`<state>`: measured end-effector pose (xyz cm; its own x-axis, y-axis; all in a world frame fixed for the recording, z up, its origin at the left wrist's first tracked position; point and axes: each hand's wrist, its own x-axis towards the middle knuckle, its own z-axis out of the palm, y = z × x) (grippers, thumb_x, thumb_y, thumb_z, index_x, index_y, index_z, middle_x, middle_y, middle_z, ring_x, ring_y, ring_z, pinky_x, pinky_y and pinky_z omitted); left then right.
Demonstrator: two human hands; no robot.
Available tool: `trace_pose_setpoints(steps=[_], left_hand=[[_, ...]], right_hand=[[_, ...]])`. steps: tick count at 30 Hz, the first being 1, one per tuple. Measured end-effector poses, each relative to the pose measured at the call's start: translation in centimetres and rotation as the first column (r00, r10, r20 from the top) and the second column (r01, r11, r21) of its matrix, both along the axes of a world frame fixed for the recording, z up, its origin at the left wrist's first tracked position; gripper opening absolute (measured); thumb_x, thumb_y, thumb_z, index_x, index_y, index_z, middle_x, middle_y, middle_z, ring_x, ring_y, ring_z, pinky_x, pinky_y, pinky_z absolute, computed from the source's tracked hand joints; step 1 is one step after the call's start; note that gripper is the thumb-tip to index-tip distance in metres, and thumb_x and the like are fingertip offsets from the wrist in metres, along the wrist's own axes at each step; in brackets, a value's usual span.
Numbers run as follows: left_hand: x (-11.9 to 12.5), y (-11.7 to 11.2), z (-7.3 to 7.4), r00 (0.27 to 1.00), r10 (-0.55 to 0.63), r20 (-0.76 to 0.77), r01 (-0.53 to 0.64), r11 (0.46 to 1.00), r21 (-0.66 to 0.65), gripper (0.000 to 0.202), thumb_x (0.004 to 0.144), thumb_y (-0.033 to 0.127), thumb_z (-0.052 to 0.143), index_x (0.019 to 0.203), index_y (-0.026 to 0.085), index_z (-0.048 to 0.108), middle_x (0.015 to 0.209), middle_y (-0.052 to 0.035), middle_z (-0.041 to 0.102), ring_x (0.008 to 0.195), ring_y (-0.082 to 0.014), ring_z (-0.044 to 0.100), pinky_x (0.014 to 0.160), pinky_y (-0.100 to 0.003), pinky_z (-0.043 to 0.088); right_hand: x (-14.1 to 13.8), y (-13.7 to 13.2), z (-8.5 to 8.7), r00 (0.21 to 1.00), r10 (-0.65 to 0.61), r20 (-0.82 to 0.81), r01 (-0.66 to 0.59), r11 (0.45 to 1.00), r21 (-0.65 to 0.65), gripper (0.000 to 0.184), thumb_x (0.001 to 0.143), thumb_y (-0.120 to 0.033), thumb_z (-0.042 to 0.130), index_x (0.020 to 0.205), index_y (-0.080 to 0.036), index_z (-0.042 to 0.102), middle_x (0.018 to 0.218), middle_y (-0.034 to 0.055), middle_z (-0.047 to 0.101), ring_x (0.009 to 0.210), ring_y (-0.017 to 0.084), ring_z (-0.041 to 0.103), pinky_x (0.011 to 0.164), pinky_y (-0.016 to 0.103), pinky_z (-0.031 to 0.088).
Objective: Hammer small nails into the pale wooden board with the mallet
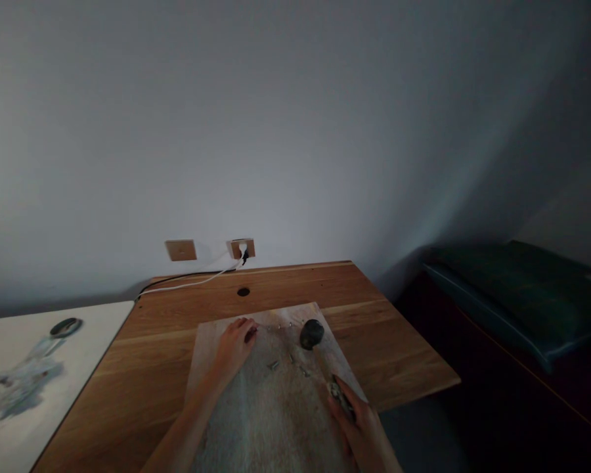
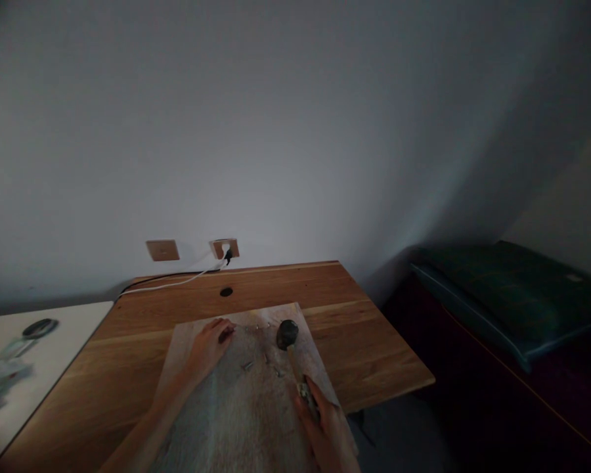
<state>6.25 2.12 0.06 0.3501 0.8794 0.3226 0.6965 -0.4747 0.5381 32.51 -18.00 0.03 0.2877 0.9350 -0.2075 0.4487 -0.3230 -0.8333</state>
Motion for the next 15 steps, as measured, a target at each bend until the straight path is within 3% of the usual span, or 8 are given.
trace_pose_setpoints(steps=[8,15], left_hand=[[-0.14,0.03,-0.36,0.998,0.028,0.050,-0.026,0.999,-0.036,0.016,0.085,0.012,0.059,0.094,0.020,0.069,0.095,-0.0061,0.072,0.087,-0.0203,0.067,0.084,-0.033,0.052],[-0.18,0.12,-0.20,0.996,0.009,0.084,-0.005,0.999,-0.046,0.017,0.086,0.013,0.056,0.094,0.020,0.069,0.095,-0.0063,0.073,0.088,-0.0202,0.068,0.084,-0.032,0.053]], right_hand=[[-0.98,-0.18,0.22,0.999,-0.043,-0.004,0.043,0.999,0.001,0.089,0.086,-0.081,0.042,0.144,-0.014,0.055,0.048,-0.0031,0.055,0.038,0.014,0.049,0.040,0.023,0.039],[-0.23,0.11,-0.35,0.999,-0.037,0.000,0.037,0.999,-0.007,0.086,0.086,-0.079,0.045,0.141,-0.015,0.059,0.057,0.0009,0.063,0.047,0.017,0.058,0.049,0.026,0.047]])
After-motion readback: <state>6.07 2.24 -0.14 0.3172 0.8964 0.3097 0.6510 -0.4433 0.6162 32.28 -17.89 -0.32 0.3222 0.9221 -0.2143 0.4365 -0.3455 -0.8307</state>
